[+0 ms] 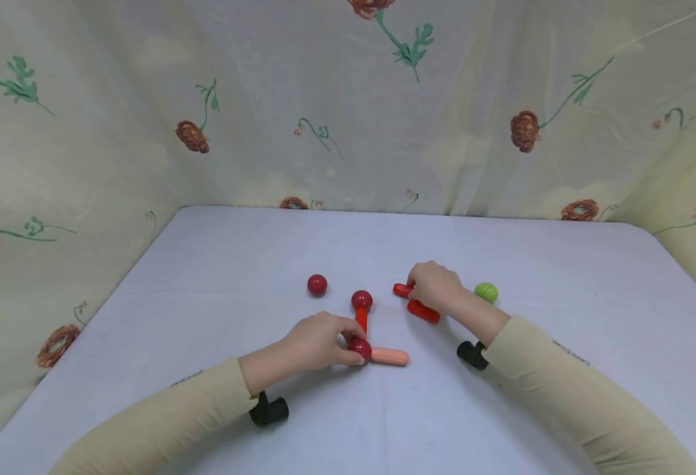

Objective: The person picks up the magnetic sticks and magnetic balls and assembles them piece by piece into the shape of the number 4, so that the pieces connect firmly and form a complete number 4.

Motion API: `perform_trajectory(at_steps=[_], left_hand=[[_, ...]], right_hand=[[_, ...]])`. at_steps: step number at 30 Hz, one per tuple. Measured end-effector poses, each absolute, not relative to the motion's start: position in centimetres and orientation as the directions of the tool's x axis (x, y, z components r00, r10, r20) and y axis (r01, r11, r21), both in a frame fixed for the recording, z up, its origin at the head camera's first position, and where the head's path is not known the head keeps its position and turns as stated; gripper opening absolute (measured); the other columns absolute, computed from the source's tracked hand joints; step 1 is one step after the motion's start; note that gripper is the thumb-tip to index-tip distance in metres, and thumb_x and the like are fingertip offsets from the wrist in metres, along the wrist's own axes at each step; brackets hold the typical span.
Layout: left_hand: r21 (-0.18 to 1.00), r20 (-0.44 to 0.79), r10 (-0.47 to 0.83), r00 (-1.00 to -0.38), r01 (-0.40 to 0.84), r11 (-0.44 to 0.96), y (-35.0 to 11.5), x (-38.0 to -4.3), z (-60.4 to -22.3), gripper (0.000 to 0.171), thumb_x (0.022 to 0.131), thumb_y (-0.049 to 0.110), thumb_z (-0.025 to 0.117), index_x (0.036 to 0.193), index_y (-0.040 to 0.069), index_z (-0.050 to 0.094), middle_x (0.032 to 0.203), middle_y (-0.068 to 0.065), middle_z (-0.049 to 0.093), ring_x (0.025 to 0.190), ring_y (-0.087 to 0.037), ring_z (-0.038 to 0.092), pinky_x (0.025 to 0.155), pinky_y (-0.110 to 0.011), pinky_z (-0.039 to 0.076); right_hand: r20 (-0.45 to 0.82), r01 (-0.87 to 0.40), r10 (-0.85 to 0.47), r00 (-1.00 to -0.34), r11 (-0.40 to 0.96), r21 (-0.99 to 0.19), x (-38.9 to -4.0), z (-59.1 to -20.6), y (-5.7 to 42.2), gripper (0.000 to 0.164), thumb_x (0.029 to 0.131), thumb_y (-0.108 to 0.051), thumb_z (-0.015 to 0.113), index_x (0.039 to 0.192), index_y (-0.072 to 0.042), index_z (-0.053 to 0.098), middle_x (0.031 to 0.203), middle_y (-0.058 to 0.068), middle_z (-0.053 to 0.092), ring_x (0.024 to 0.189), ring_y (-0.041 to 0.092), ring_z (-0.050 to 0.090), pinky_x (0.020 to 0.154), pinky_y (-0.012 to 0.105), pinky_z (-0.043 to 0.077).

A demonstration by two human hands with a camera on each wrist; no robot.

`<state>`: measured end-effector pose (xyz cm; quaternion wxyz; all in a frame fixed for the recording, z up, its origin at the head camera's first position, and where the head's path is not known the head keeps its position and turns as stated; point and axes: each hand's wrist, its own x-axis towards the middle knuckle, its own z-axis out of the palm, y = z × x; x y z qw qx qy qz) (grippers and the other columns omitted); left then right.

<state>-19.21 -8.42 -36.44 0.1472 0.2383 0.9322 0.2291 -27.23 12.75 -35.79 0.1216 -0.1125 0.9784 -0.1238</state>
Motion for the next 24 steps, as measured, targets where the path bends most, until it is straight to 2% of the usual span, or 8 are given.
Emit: perform_trajectory(at_steps=[6, 18, 20, 24], left_hand=[[0.496, -0.17, 0.505, -0.846, 0.369, 0.786, -8.3, -19.2, -36.5, 0.027, 0.075, 0.025, 0.075, 0.102, 0.021, 0.068, 0.077, 0.009, 0.059, 0.068, -0.008, 0.051, 0.054, -0.02, 0.043], [0.513, -0.169, 0.503, -0.847, 0.361, 0.779, -8.4, -19.2, -36.5, 0.027, 0.075, 0.025, 0.075, 0.102, 0.02, 0.068, 0.078, 0.009, 0.059, 0.069, -0.009, 0.052, 0.054, -0.02, 0.043], [0.515, -0.17, 0.5, -0.849, 0.357, 0.78, -8.4, -19.2, -36.5, 0.028, 0.075, 0.025, 0.075, 0.102, 0.02, 0.068, 0.079, 0.009, 0.059, 0.07, -0.009, 0.052, 0.054, -0.02, 0.043], [0.518, -0.173, 0.497, -0.85, 0.35, 0.78, -8.5, -19.2, -36.5, 0.028, 0.075, 0.025, 0.075, 0.102, 0.02, 0.068, 0.079, 0.009, 0.059, 0.071, -0.009, 0.052, 0.055, -0.02, 0.043]], right_hand=[[-0.232, -0.162, -0.233, -0.944, 0.943, -0.29, -27.0, -35.4, 13.3, 0.025, 0.084, -0.009, 0.061, 0.107, 0.001, 0.063, 0.093, 0.013, 0.062, 0.074, 0.021, 0.054, 0.058, 0.027, 0.046], [-0.179, -0.165, -0.238, -0.954, 0.923, -0.347, -25.3, -32.6, 17.6, 0.029, 0.085, -0.01, 0.061, 0.111, 0.003, 0.061, 0.102, 0.018, 0.062, 0.089, 0.029, 0.058, 0.073, 0.04, 0.051], [-0.187, -0.161, -0.238, -0.953, 0.922, -0.352, -24.9, -32.5, 18.4, 0.03, 0.085, -0.011, 0.061, 0.111, 0.004, 0.061, 0.101, 0.019, 0.062, 0.085, 0.028, 0.059, 0.072, 0.037, 0.051], [-0.236, -0.14, -0.236, -0.943, 0.922, -0.362, -24.0, -32.5, 19.6, 0.031, 0.085, -0.011, 0.062, 0.112, 0.005, 0.06, 0.098, 0.019, 0.062, 0.068, 0.02, 0.059, 0.061, 0.029, 0.05]])
